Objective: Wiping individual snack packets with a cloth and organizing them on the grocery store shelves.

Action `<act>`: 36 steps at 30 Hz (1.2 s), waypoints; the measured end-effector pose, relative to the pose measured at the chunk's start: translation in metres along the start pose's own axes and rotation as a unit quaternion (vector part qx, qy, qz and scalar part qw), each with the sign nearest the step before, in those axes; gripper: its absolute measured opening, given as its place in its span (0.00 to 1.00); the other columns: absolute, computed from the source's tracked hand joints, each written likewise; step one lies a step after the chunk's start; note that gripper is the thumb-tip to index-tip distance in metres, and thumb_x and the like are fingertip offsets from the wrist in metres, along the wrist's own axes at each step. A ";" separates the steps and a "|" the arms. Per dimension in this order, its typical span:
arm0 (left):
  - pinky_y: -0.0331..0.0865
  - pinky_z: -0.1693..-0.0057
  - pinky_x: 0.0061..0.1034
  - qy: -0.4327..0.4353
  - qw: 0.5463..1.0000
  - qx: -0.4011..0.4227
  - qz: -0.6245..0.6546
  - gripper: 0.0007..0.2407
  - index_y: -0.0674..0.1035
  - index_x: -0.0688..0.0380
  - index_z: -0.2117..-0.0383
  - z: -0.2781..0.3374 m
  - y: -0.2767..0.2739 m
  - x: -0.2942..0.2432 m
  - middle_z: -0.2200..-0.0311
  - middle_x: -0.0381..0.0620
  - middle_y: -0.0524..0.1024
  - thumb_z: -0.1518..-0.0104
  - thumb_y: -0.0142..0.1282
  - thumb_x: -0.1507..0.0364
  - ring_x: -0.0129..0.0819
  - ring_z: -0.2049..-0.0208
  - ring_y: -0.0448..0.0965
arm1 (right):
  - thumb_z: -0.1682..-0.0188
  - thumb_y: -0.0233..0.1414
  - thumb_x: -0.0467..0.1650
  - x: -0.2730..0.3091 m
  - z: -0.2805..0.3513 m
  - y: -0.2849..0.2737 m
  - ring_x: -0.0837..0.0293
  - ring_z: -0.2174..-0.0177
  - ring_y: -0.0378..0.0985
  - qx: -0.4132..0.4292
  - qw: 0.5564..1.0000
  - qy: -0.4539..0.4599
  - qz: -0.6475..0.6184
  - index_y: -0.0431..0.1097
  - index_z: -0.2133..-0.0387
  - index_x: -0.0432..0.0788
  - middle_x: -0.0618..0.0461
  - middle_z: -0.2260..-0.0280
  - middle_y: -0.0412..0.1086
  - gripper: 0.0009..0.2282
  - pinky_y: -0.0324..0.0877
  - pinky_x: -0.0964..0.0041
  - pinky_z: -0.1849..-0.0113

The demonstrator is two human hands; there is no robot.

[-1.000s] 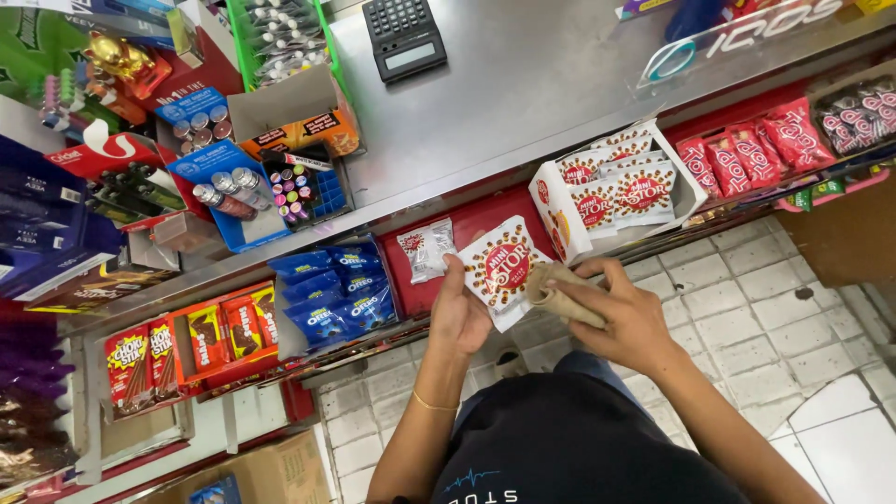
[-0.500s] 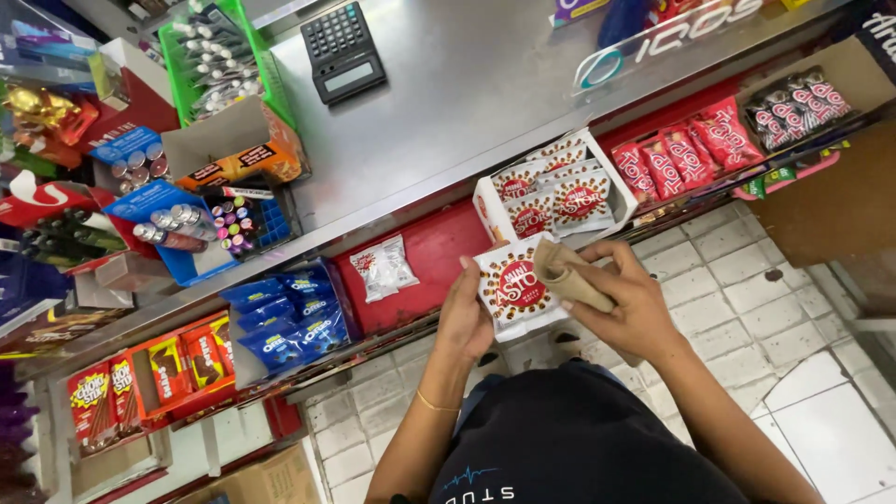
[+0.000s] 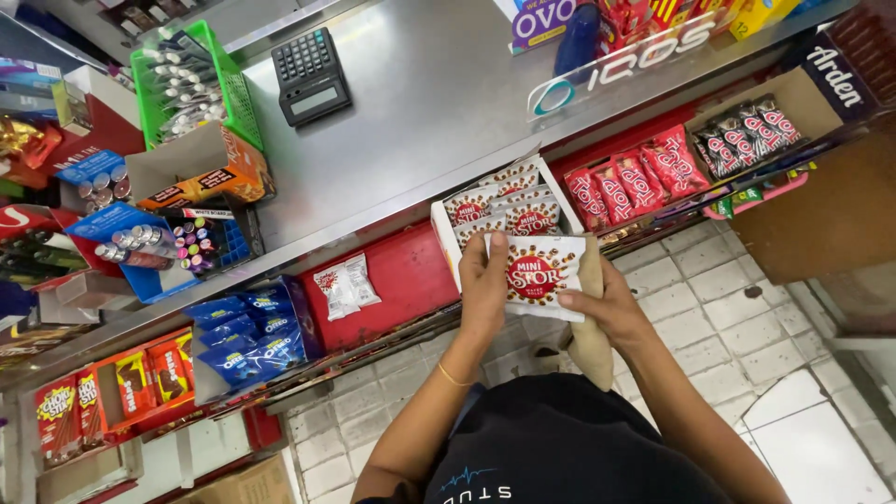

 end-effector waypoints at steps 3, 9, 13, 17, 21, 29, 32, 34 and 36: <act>0.62 0.43 0.40 0.024 0.998 -0.038 -0.035 0.20 0.67 0.58 0.37 -0.001 0.015 0.005 0.47 0.53 0.65 0.33 0.54 0.66 0.42 0.47 0.61 | 0.69 0.69 0.27 0.008 -0.002 -0.006 0.62 0.65 0.76 -0.084 0.995 -0.052 0.029 0.69 0.52 0.43 0.54 0.62 0.75 0.27 0.71 0.66 0.60; 0.65 0.39 0.55 -0.238 0.929 0.095 0.268 0.41 0.47 0.53 0.26 0.026 0.021 0.019 0.38 0.59 0.58 0.38 0.47 0.41 0.52 0.36 0.61 | 0.65 0.70 0.40 0.032 -0.005 -0.009 0.49 0.61 0.80 -0.137 0.812 -0.352 0.444 0.75 0.54 0.47 0.53 0.50 0.67 0.25 0.75 0.56 0.60; 0.57 0.42 0.73 -0.311 0.886 0.093 0.331 0.40 0.58 0.62 0.32 0.010 0.002 0.053 0.38 0.66 0.63 0.40 0.56 0.43 0.62 0.37 0.64 | 0.67 0.69 0.41 0.049 -0.001 -0.005 0.53 0.65 0.82 -0.034 0.746 -0.398 0.533 0.78 0.58 0.61 0.59 0.52 0.69 0.21 0.77 0.60 0.63; 0.76 0.58 0.59 -0.321 0.880 -0.005 0.351 0.13 0.74 0.50 0.50 0.009 -0.011 0.095 0.57 0.54 0.79 0.35 0.57 0.62 0.51 0.59 0.83 | 0.64 0.66 0.45 0.065 -0.004 -0.010 0.50 0.65 0.81 0.112 0.746 -0.408 0.514 0.78 0.55 0.64 0.55 0.52 0.69 0.20 0.75 0.59 0.61; 0.80 0.57 0.45 -0.290 0.864 -0.063 0.408 0.12 0.75 0.55 0.52 0.025 0.005 0.064 0.60 0.57 0.79 0.32 0.51 0.61 0.51 0.60 0.83 | 0.62 0.63 0.45 0.059 -0.002 -0.017 0.48 0.65 0.82 0.158 0.743 -0.402 0.511 0.79 0.56 0.64 0.52 0.52 0.68 0.18 0.76 0.56 0.62; 0.82 0.56 0.46 -0.237 0.914 -0.062 0.322 0.16 0.78 0.54 0.48 0.041 -0.013 0.085 0.58 0.57 0.82 0.34 0.50 0.59 0.49 0.61 0.85 | 0.65 0.68 0.36 0.017 -0.029 -0.069 0.47 0.64 0.82 0.102 0.830 -0.374 0.402 0.81 0.58 0.53 0.50 0.53 0.70 0.18 0.76 0.58 0.59; 0.83 0.58 0.42 -0.222 0.929 -0.076 0.285 0.16 0.79 0.56 0.49 0.048 -0.011 0.085 0.61 0.56 0.83 0.34 0.51 0.60 0.46 0.63 0.86 | 0.64 0.69 0.35 0.024 -0.037 -0.072 0.48 0.64 0.81 0.083 0.852 -0.372 0.361 0.80 0.58 0.48 0.47 0.54 0.70 0.18 0.75 0.59 0.58; 0.83 0.59 0.38 -0.220 0.936 -0.087 0.262 0.15 0.79 0.56 0.51 0.053 -0.004 0.085 0.62 0.54 0.83 0.34 0.50 0.60 0.44 0.65 0.86 | 0.64 0.70 0.35 0.042 -0.034 -0.058 0.48 0.62 0.80 0.075 0.862 -0.373 0.335 0.80 0.58 0.45 0.45 0.53 0.69 0.19 0.74 0.59 0.57; 0.83 0.63 0.33 -0.207 0.944 -0.073 0.246 0.14 0.80 0.58 0.52 0.052 0.005 0.092 0.65 0.53 0.84 0.33 0.51 0.61 0.42 0.68 0.87 | 0.68 0.72 0.33 0.068 -0.028 -0.030 0.45 0.64 0.82 0.149 0.874 -0.373 0.274 0.79 0.59 0.40 0.40 0.53 0.68 0.21 0.76 0.54 0.58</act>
Point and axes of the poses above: each hand's wrist, its own z-axis away from the middle knuckle, its own y-axis out of the palm, x = y × z, the point moved 1 cm from there along -z, towards the middle knuckle
